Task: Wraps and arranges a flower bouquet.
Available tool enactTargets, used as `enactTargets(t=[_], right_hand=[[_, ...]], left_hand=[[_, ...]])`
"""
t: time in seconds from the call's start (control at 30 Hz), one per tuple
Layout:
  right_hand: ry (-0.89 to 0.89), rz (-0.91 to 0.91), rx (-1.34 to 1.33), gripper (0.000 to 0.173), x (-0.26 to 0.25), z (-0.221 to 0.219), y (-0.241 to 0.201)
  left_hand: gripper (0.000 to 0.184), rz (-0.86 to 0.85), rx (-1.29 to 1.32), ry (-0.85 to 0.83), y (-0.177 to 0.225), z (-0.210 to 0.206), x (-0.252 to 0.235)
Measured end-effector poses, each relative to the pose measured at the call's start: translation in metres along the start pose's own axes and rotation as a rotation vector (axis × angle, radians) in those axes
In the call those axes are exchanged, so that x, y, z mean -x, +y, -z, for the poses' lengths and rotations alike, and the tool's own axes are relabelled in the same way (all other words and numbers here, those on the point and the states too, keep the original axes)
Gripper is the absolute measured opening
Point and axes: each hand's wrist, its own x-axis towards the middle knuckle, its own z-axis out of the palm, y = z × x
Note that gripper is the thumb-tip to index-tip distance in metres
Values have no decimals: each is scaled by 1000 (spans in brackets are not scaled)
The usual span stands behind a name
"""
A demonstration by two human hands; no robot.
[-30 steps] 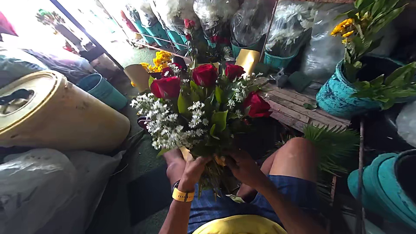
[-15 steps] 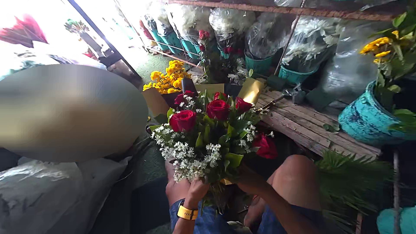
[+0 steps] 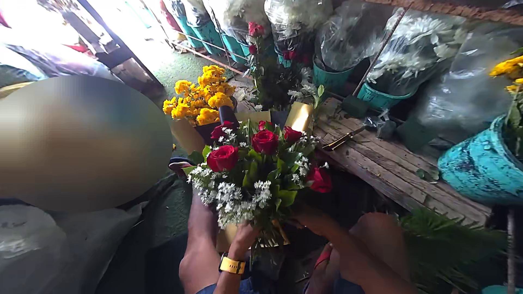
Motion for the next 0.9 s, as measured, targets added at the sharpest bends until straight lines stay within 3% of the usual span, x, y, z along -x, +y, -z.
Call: enactTargets(t=[0.17,0.3,0.47,0.63,0.77,0.83,0.9], right_hand=[[183,-16,94,38,-31,56,-20],[405,24,95,32,-60,75,-19],[461,40,90,25,-77,77,-10],[469,87,33,23,-69,76,-25],[475,32,147,32,-68,82,-22],[463,-2,205,33,-65,81,-19],[458,1,218,33,-64,82,-20]], left_hand=[[75,-4,161,-89,-5,-43,-94],[65,-5,196,-127,-11,-74,-149],[64,20,145,-155,-11,-67,-150],[47,-13,69,-166,17,-72,-148],[35,52,-11,-243,14,-68,-163],[41,102,-170,-326,16,-49,-155],[51,42,-231,-285,36,-27,-139]])
